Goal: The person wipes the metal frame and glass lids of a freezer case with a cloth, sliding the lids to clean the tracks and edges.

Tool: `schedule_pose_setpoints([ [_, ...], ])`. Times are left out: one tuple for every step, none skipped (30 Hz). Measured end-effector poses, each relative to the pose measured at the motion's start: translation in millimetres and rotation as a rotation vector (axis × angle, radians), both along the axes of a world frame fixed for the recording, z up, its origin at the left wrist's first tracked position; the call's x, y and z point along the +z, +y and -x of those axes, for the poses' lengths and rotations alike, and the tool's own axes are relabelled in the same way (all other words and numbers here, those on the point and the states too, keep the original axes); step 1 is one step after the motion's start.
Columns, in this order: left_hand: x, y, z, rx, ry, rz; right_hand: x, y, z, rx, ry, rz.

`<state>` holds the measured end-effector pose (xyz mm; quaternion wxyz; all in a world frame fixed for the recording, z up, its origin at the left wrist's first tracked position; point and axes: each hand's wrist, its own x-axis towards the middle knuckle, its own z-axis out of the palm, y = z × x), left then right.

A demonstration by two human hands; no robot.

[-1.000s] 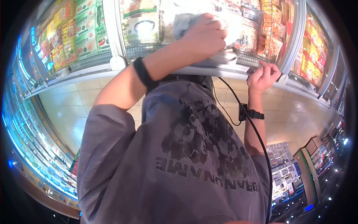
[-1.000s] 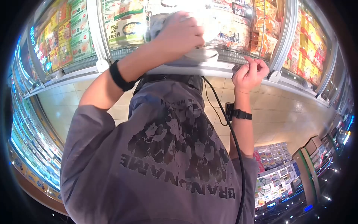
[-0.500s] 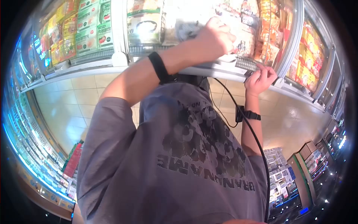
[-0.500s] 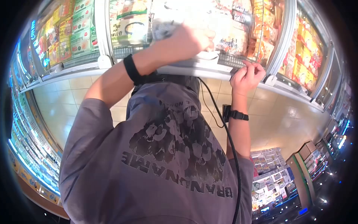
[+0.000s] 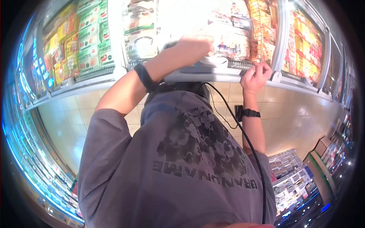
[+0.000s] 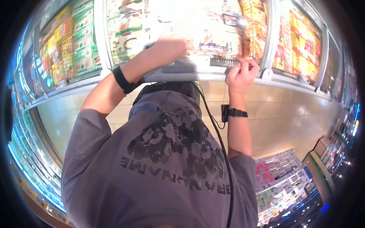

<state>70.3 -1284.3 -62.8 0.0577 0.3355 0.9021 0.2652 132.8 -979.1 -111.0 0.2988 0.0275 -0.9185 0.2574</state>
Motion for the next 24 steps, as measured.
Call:
schedule_pose_setpoints([
  [-1.3, 10.9, 2.8, 0.003, -0.003, -0.056, -2.6, -0.5, -0.7, -0.014, -0.003, 0.030],
  [-5.4, 22.1, 7.9, -0.013, 0.007, -0.063, -4.3, -0.1, -1.2, -0.029, 0.007, 0.023],
  [-9.9, 34.3, 14.7, -0.086, 0.061, -0.163, -5.6, 1.2, 0.1, -0.019, 0.029, 0.022],
  [-14.3, 46.9, 19.2, -0.154, 0.115, -0.271, -5.7, 4.1, 0.6, -0.004, 0.049, 0.012],
  [-18.1, 61.4, 22.1, -0.156, 0.130, -0.297, -6.1, 6.6, 0.7, 0.019, 0.027, 0.003],
  [-19.9, 76.0, 24.6, -0.177, 0.132, -0.213, -3.3, 8.0, 1.5, 0.039, 0.034, -0.053],
  [-22.6, 86.6, 25.4, -0.191, 0.126, -0.125, -4.1, 6.7, 1.3, 0.025, 0.037, -0.033],
  [-24.9, 90.6, 28.1, -0.179, 0.126, -0.141, -3.3, 4.8, 0.6, 0.012, 0.034, -0.003],
  [-27.2, 87.4, 34.2, -0.228, 0.061, -0.149, -0.5, 4.3, 0.4, 0.020, 0.035, -0.004],
  [-29.6, 81.1, 39.0, -0.283, -0.001, -0.148, 1.3, 1.6, 0.6, 0.003, 0.026, 0.010],
  [-33.1, 71.3, 39.2, -0.281, 0.002, -0.137, 2.8, -1.6, 0.0, -0.015, 0.017, 0.026],
  [-38.9, 58.1, 39.4, -0.257, 0.022, -0.277, 2.2, -3.9, 0.3, -0.016, 0.025, 0.036],
  [-44.6, 47.7, 40.4, -0.237, 0.042, -0.419, 1.6, -4.5, 0.2, -0.025, 0.014, 0.030],
  [-49.2, 42.3, 38.9, -0.246, 0.050, -0.411, 1.2, -2.6, 0.0, -0.036, 0.004, 0.023],
  [-51.6, 36.9, 36.6, -0.104, -0.229, -0.527, 0.3, -1.3, -0.5, -0.055, -0.026, -0.009],
  [-54.7, 29.9, 35.2, 0.043, -0.512, -0.628, -3.1, -1.1, 4.8, -0.067, -0.014, 0.006],
  [-45.4, 21.7, 28.8, 0.039, -0.519, -0.612, -3.1, -1.4, 3.5, -0.065, -0.007, 0.024],
  [-29.4, 13.6, 21.0, -0.018, -0.448, -0.498, -2.2, -1.8, -0.4, -0.060, -0.007, 0.040],
  [-19.0, 9.4, 18.3, -0.077, -0.371, -0.386, -1.2, -2.5, 0.9, -0.058, 0.050, -0.029],
  [-22.9, 9.0, 21.3, -0.082, -0.369, -0.374, -2.0, -3.4, 1.7, -0.066, 0.053, -0.019],
  [-27.2, 10.6, 25.1, -0.119, -0.293, -0.393, -2.8, -4.3, 2.8, -0.076, 0.052, 0.021],
  [-32.4, 12.8, 25.7, -0.155, -0.222, -0.416, -3.6, -4.6, 1.4, -0.084, 0.044, 0.057],
  [-21.6, 15.4, 25.9, -0.154, -0.230, -0.414, -4.3, -4.7, -0.1, -0.086, 0.036, 0.060],
  [0.5, 18.6, 28.1, -0.153, -0.274, -0.262, -4.4, -4.0, -0.2, -0.088, 0.015, 0.074],
])
